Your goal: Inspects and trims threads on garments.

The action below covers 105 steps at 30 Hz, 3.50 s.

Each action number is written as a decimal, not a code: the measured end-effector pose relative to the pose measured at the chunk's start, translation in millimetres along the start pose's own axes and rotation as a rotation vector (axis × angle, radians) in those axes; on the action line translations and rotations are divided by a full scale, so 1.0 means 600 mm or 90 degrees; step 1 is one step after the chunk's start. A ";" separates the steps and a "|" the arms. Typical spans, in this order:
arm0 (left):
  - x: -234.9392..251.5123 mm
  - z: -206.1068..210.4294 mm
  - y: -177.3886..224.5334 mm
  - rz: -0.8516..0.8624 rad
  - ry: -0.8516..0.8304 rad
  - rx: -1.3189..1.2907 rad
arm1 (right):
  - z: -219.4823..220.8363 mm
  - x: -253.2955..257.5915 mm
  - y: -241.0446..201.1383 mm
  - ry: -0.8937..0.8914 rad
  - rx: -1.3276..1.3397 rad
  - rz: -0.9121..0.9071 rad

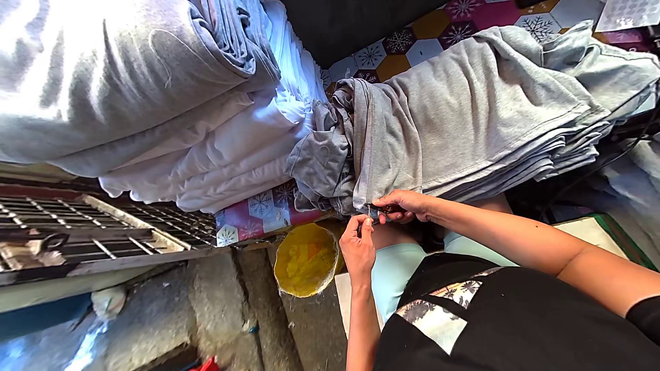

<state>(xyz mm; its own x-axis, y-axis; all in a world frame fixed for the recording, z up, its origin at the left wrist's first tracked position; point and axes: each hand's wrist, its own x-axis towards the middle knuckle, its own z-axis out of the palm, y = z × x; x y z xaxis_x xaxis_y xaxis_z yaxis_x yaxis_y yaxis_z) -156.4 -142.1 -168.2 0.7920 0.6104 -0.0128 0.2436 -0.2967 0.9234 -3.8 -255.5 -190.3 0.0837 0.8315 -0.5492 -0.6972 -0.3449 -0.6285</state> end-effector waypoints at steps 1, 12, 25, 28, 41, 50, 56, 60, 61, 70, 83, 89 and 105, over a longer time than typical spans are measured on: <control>0.000 0.000 -0.001 0.001 0.001 0.000 | 0.001 0.001 0.001 0.008 -0.006 -0.005; -0.002 0.001 -0.006 -0.011 0.000 0.001 | -0.004 0.002 0.008 0.003 0.006 0.015; -0.008 -0.013 -0.013 -0.014 0.009 0.008 | -0.009 -0.008 0.010 -0.021 -0.010 0.010; -0.003 -0.077 -0.022 -0.069 0.103 0.221 | -0.012 -0.039 0.010 0.023 -0.096 -0.028; 0.012 0.061 -0.053 0.352 0.238 0.252 | -0.012 -0.068 0.038 0.202 -0.171 -0.195; 0.062 0.071 -0.096 0.266 0.213 0.318 | -0.022 -0.079 0.039 0.214 -0.163 -0.190; 0.061 0.058 -0.084 0.249 0.180 0.316 | -0.018 -0.079 0.036 0.194 -0.153 -0.180; 0.040 0.044 -0.067 0.250 0.177 0.277 | -0.006 -0.064 0.034 0.135 -0.180 -0.154; 0.036 0.043 -0.064 0.249 0.180 0.267 | -0.004 -0.057 0.035 0.123 -0.182 -0.140; 0.029 0.046 -0.048 0.234 0.203 0.243 | 0.004 -0.021 0.029 0.074 -0.110 -0.072; 0.027 0.052 -0.034 0.193 0.193 0.169 | 0.008 -0.001 0.058 -0.016 0.148 -0.090; 0.026 0.053 -0.038 0.195 0.191 0.144 | 0.025 -0.001 0.061 0.061 0.164 -0.099; 0.053 0.048 0.007 -0.359 0.145 -0.566 | 0.008 -0.037 0.043 0.391 -0.691 -0.524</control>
<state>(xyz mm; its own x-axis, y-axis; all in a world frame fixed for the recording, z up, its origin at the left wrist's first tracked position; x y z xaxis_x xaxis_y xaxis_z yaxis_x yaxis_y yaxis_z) -114.1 -145.1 -175.6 0.5473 0.6416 -0.5374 -0.0261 0.6549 0.7553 -27.0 -280.6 -191.3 0.6508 0.7360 0.1865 0.5254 -0.2592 -0.8104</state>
